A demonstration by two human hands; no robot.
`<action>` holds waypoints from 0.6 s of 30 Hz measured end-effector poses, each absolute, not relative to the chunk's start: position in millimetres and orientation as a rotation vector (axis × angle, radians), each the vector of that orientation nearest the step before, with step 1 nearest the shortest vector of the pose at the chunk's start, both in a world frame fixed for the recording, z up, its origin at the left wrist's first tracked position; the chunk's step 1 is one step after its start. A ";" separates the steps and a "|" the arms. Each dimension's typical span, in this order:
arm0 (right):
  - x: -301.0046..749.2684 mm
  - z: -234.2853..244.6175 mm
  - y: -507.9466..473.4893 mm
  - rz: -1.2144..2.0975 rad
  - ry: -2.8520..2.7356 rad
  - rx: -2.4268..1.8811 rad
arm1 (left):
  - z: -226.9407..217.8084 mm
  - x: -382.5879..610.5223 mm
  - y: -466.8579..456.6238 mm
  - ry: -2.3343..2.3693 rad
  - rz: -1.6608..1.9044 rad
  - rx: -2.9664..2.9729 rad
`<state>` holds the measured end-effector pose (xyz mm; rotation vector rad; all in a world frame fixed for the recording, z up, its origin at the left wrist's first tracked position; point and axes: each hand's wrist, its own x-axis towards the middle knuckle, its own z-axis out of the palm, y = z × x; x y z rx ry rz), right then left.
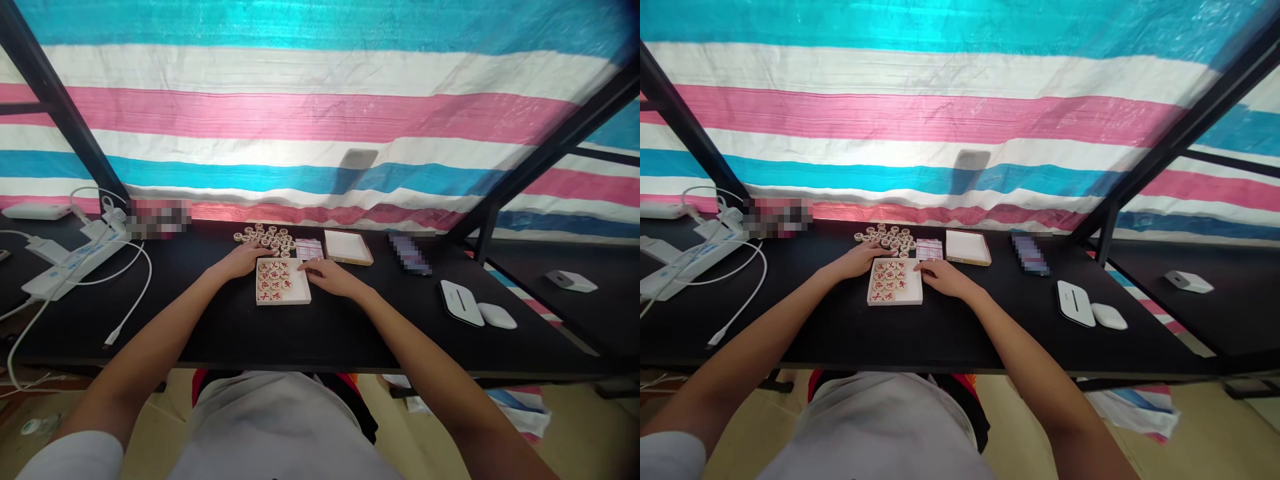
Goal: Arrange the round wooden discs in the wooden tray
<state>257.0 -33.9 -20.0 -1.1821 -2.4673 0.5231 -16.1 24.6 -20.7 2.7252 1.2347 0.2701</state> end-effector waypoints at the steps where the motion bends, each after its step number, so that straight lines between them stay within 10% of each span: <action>1: 257.0 -19.9 -34.0 0.523 -2.466 -1.183 | -19.1 -16.4 23.2 1.253 0.272 2.723; 18: 257.0 -19.4 -34.2 0.521 -2.470 -1.161 | 11.0 -32.4 10.1 1.568 0.152 2.642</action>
